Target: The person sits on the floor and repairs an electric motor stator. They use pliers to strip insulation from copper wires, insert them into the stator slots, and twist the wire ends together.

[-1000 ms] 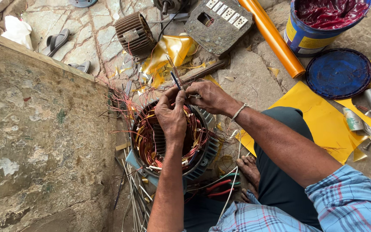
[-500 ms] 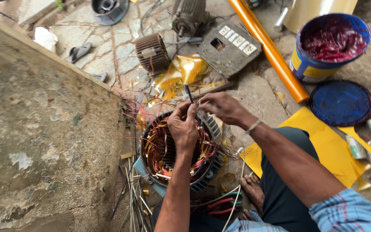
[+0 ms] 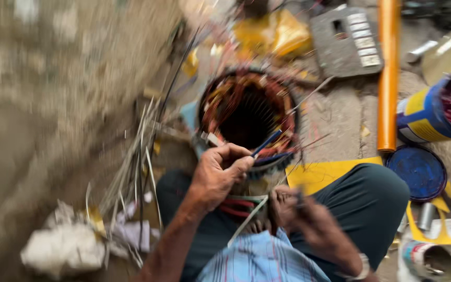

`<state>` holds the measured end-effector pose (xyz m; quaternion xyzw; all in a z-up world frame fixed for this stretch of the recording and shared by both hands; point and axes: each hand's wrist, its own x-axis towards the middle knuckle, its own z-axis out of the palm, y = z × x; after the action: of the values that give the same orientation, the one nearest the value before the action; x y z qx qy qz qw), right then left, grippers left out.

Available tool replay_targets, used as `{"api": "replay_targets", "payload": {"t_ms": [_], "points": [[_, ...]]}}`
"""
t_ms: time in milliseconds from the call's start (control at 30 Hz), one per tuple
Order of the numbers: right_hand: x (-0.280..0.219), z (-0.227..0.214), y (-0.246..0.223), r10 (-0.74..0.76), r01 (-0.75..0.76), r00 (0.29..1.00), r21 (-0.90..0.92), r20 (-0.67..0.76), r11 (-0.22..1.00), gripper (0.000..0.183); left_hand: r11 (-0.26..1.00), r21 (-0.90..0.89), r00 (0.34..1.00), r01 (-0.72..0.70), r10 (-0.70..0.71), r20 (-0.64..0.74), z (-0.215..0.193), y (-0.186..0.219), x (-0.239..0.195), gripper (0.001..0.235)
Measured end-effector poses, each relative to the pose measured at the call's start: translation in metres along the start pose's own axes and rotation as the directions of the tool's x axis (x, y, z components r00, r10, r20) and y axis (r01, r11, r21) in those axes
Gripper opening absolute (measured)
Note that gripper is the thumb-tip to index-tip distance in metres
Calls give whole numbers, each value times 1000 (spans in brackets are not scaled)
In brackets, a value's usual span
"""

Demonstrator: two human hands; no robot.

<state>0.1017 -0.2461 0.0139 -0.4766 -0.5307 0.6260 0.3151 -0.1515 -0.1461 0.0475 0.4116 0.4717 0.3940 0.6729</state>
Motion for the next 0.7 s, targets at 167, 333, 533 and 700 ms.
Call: {"api": "replay_targets", "payload": {"t_ms": [167, 333, 533, 700], "points": [[20, 48, -1, -2, 73, 957, -236, 289, 969, 64, 1000, 10, 979, 7, -5, -202, -56, -28, -51, 19], [39, 81, -14, 130, 23, 910, -362, 393, 932, 71, 995, -98, 938, -21, -15, -346, -90, -47, -84, 21], [57, 117, -24, 267, -94, 865, -385, 425, 918, 74, 998, 47, 937, -46, 59, -344, -111, -54, -113, 23], [62, 127, -25, 87, 81, 884, -334, 460, 939, 74, 972, 229, 958, -51, 113, -265, -120, -70, -119, 16]]}}
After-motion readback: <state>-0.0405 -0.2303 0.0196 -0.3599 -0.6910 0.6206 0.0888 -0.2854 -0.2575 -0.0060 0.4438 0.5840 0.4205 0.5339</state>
